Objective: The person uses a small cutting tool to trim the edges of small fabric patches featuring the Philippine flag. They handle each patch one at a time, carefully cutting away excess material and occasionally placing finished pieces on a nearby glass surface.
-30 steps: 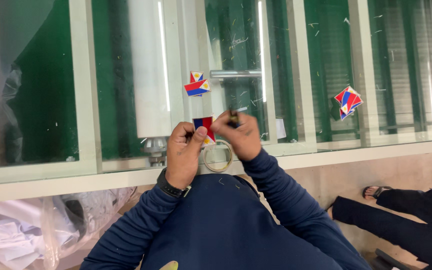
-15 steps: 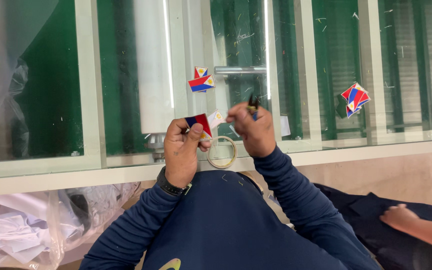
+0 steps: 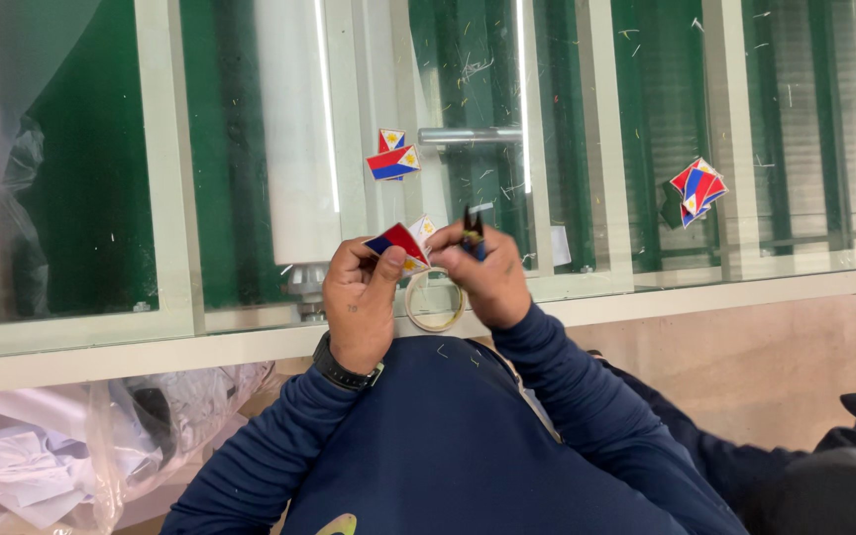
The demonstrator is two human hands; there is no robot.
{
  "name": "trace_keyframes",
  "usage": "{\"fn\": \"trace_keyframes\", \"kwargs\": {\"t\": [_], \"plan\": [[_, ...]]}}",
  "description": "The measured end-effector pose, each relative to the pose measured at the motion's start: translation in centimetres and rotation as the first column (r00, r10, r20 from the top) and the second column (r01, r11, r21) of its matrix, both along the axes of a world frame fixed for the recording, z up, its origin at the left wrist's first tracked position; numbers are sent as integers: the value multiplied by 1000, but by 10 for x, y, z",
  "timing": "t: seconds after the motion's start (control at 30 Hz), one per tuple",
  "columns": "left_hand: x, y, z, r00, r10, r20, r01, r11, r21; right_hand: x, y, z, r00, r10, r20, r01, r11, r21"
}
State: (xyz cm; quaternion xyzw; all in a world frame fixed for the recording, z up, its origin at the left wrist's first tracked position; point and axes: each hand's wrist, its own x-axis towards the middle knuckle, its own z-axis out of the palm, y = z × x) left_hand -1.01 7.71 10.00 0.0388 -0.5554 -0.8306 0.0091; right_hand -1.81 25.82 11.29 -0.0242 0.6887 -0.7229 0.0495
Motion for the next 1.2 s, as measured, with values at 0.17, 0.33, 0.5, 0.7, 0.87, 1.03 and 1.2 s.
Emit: {"fn": "trace_keyframes", "kwargs": {"t": [0.17, 0.33, 0.5, 0.7, 0.87, 1.03, 1.2], "plan": [[3, 0, 5, 1000, -17, 7, 16, 999, 32, 0, -8, -9, 982, -189, -21, 182, 967, -179], [2, -3, 8, 1000, -5, 25, 4, 1000, 8, -3, 6, -2, 979, -167, 116, 198, 915, -352], [3, 3, 10, 1000, -29, -11, 29, 1000, 4, 10, -9, -1, 998, -49, 49, 53, 996, -73], [5, 1, 9, 995, -69, 73, 71, 997, -22, -3, -9, -10, 940, -304, 155, 341, 844, -413], [4, -1, 9, 989, -120, 88, 119, 993, 16, -1, 2, -8, 996, -86, 2, 84, 977, -197], [3, 3, 8, 988, -140, 60, 139, 990, 18, -1, -12, -11, 989, -150, -6, 145, 962, -231], [1, -3, 5, 981, -171, 93, 165, 984, 65, -14, -2, 12, 979, -134, 152, 184, 900, -395]]}}
